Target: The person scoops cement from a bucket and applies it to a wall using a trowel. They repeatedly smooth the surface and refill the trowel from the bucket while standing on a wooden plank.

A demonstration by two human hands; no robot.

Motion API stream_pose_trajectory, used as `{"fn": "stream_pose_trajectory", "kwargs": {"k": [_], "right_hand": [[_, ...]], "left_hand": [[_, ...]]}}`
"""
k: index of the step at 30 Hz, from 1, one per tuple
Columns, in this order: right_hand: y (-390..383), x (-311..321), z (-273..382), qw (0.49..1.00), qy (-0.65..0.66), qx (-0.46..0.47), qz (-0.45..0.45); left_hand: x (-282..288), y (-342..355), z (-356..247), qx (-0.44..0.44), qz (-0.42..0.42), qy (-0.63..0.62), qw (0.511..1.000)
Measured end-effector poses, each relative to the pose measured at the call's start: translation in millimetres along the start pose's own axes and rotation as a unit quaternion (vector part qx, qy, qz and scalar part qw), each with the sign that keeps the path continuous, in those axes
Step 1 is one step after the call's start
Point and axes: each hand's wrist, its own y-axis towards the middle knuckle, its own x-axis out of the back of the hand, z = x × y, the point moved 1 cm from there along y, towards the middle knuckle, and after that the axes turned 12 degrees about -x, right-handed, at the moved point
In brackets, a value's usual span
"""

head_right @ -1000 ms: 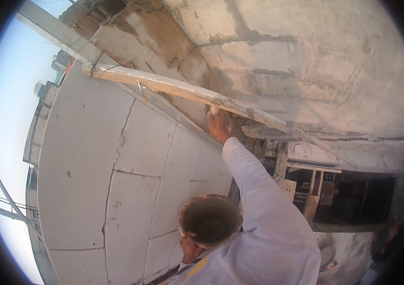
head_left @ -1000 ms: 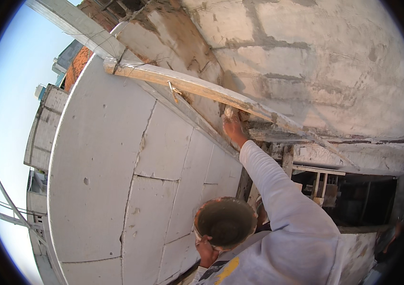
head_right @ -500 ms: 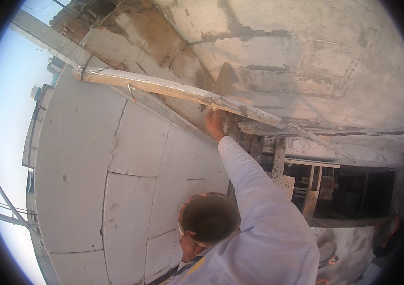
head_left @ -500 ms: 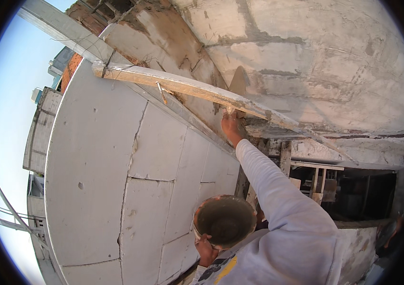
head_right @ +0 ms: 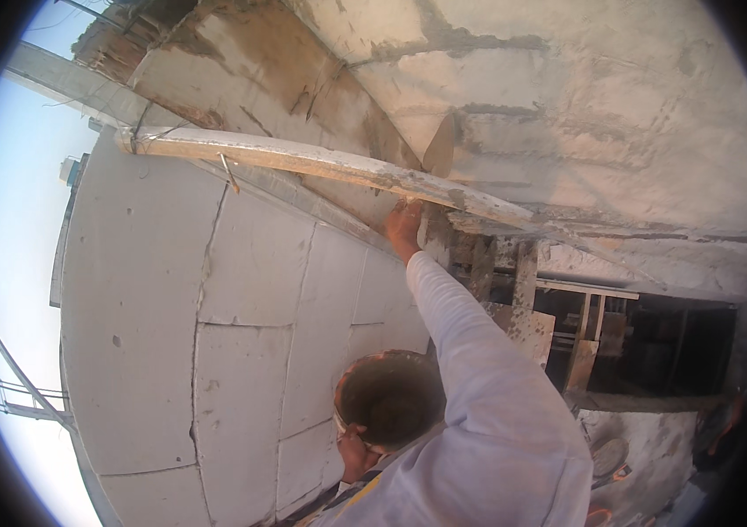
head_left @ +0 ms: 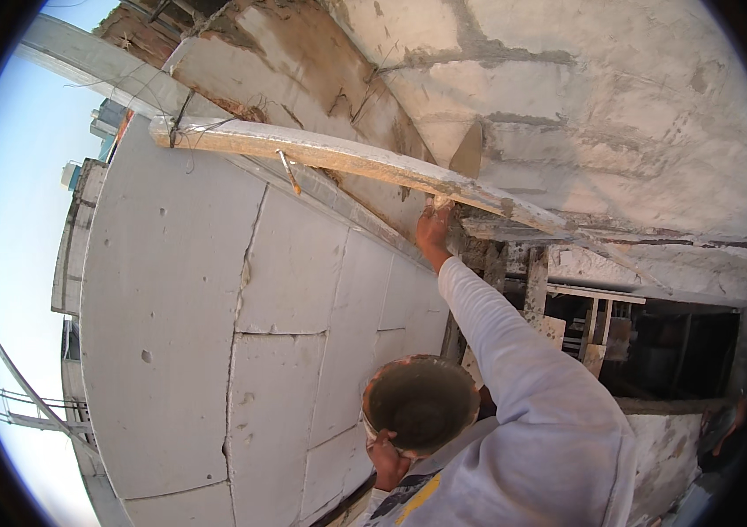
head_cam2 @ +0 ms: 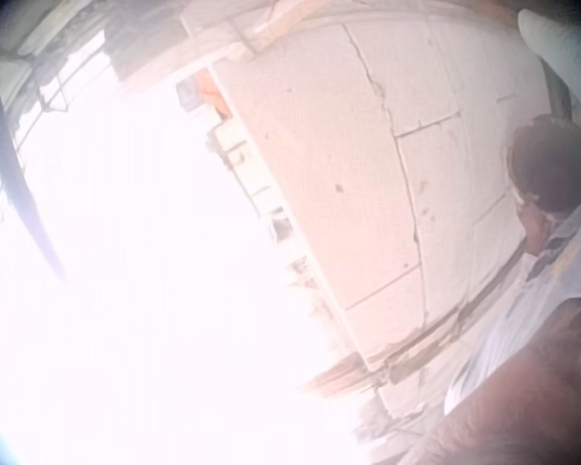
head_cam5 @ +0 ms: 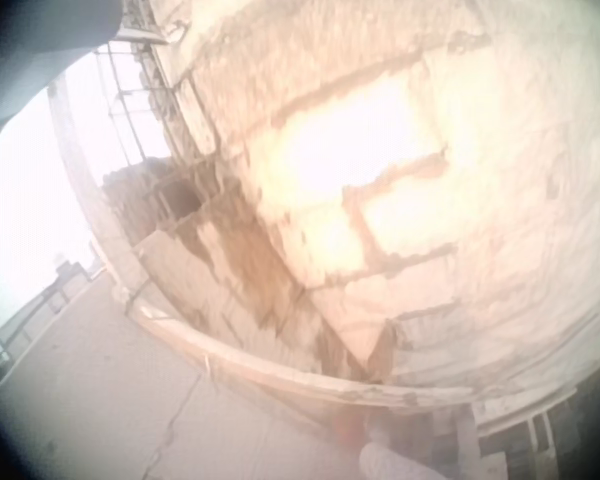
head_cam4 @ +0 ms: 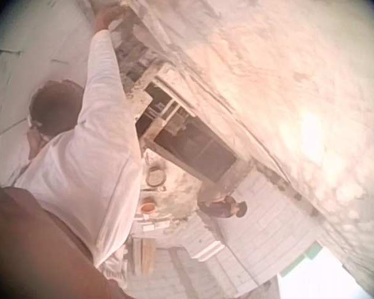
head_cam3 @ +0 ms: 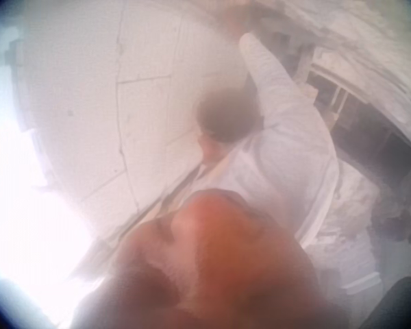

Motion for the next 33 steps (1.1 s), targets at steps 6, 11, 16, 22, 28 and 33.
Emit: {"fn": "stream_pose_trajectory", "kwargs": {"k": [6,11,16,22,28,33], "right_hand": [[10.6,13.6,-37.7,0.981,-0.006,-0.109,0.161],[5.8,34.3,-30.4,0.971,-0.059,-0.150,0.179],[26.6,27.0,-38.0,0.991,0.008,-0.084,0.108],[-6.8,28.8,20.0,0.989,0.065,0.043,0.124],[-15.3,45.5,61.0,0.989,-0.027,0.111,0.089],[-23.3,57.5,77.2,0.987,-0.032,0.114,0.109]], "left_hand": [[-10.9,-7.3,-1.6,-0.038,0.015,-0.031,0.999],[3.3,12.2,9.3,-0.016,0.002,-0.023,1.000],[-2.2,28.9,9.1,-0.030,0.013,-0.010,0.999],[-33.6,-6.3,-14.4,-0.033,0.022,0.023,0.999],[-24.5,3.7,3.4,-0.037,0.061,0.003,0.997],[-34.8,-5.3,4.6,-0.031,0.073,-0.031,0.996]]}}
